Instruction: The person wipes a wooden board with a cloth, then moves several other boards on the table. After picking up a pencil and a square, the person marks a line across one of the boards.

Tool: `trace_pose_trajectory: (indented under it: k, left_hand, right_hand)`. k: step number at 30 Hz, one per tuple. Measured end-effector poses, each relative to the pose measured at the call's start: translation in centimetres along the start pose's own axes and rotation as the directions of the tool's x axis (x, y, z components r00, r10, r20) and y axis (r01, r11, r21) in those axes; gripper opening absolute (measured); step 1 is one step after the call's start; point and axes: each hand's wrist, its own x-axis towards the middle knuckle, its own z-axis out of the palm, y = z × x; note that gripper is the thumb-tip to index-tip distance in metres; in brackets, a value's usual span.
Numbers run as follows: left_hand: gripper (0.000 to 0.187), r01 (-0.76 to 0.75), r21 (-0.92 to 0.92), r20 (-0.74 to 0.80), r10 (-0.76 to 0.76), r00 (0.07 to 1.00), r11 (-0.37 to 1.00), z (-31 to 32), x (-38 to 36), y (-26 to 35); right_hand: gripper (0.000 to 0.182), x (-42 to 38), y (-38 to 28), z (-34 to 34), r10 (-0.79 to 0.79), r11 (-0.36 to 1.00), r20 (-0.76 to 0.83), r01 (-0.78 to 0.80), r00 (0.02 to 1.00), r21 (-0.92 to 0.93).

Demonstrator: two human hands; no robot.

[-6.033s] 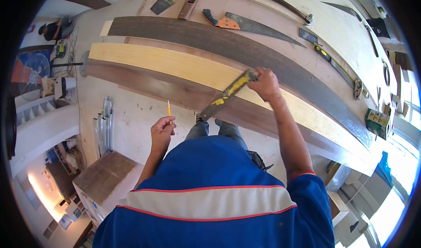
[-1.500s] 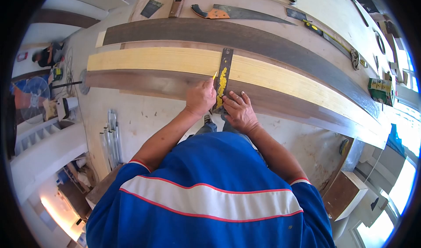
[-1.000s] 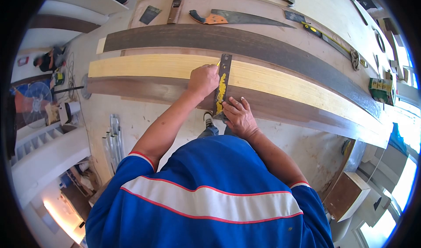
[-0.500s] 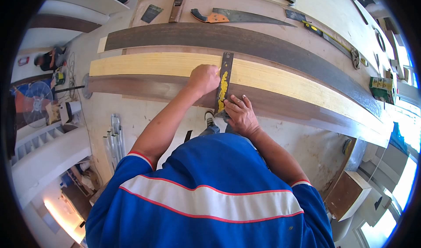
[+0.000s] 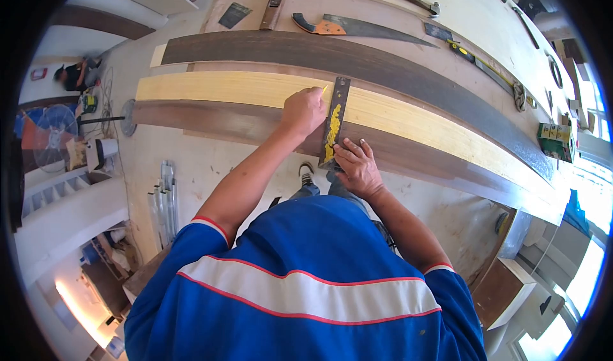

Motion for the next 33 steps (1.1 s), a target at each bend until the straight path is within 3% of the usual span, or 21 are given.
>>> trace_pose_trajectory:
  k: [7, 13, 16, 19, 22, 28, 33]
  left_hand:
    - [0.014, -0.030, -0.007, 0.060, 0.030, 0.998, 1.000, 2.2, 0.9, -0.2]
    - [0.015, 0.004, 0.102, 0.282, -0.033, 0.959, 0.995, -0.1, 1.5, 0.9]
    - [0.017, -0.020, 0.128, 0.318, -0.022, 0.948, 0.992, -1.8, 1.7, 1.7]
    - [0.014, -0.038, 0.071, 0.164, 0.026, 0.986, 0.997, -0.2, 2.0, 1.3]
    - [0.014, -0.054, 0.041, 0.116, 0.049, 0.992, 0.998, 1.4, 2.4, 1.0]
    - [0.015, -0.049, 0.067, 0.225, 0.033, 0.974, 0.997, 1.0, 2.2, 1.2]
    - [0.015, 0.060, 0.067, 0.054, -0.064, 0.997, 0.996, 0.8, 2.0, 1.0]
  right_hand:
    - [0.054, 0.0, 0.1, 0.1, -0.008, 1.000, -0.003, 0.008, 1.000, 0.001]
    - [0.054, -0.1, 0.1, 0.1, -0.008, 1.000, -0.013, 0.008, 1.000, 0.007]
    - [0.054, -0.1, 0.0, 0.0, -0.009, 1.000, -0.014, 0.009, 1.000, 0.010]
    - [0.053, 0.0, 0.0, 0.0, -0.011, 1.000, -0.016, 0.011, 1.000, 0.017]
    - [0.052, -0.1, 0.0, -0.3, -0.013, 1.000, -0.014, 0.013, 1.000, 0.018]
    - [0.051, -0.1, 0.0, 0.0, -0.009, 1.000, -0.017, 0.010, 1.000, 0.021]
    - [0.054, -0.1, 0.1, 0.0, -0.012, 0.999, -0.032, 0.013, 0.999, 0.030]
